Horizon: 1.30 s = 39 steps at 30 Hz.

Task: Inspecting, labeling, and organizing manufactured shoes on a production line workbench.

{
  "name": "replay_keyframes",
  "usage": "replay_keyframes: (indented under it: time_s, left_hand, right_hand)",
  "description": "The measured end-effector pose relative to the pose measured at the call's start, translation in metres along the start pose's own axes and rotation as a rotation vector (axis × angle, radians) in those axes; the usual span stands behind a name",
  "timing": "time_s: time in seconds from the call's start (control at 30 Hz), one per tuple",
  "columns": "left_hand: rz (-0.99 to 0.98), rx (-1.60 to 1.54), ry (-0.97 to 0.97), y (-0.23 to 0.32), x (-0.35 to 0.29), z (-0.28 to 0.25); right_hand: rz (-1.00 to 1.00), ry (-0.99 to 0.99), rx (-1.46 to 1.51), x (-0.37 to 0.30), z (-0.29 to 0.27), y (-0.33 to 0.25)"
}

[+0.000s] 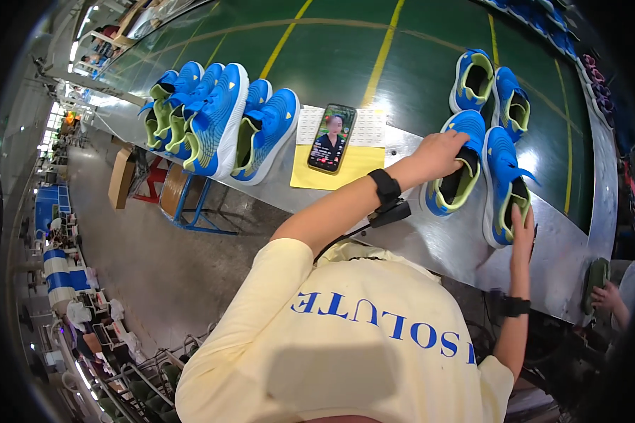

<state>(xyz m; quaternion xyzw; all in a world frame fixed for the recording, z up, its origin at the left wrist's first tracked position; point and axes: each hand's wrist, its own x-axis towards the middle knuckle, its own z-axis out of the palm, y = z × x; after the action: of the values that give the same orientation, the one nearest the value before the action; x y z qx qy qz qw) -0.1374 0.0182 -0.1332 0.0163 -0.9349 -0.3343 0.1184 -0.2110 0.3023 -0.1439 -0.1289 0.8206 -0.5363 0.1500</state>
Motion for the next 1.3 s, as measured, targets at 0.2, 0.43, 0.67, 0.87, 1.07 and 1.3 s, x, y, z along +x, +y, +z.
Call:
replay_keyframes:
  time_s: [0.2, 0.43, 0.67, 0.87, 1.07, 1.3]
  left_hand:
    - [-0.116, -0.201, 0.149, 0.016, -0.015, -0.006]
    - [0.054, 0.032, 0.376, 0.018, -0.037, -0.031]
    - [0.206, 0.101, 0.059, 0.068, -0.067, 0.012]
    - [0.177, 0.241, -0.419, 0.057, -0.089, -0.015]
    - [0.233, 0.361, -0.327, 0.065, -0.074, 0.000]
    - [0.236, 0.314, -0.282, 0.064, -0.072, -0.002]
  right_hand:
    - [0.324, -0.183, 0.063, -0.050, 0.045, -0.065]
    - [0.238, -0.160, 0.066, -0.058, 0.067, -0.027]
    - [0.304, -0.089, 0.130, -0.054, 0.044, -0.011]
    - [0.158, -0.136, -0.043, -0.061, 0.091, -0.011]
    - [0.105, -0.074, -0.186, -0.068, 0.079, -0.018]
    - [-0.105, -0.005, -0.227, -0.070, 0.083, -0.013]
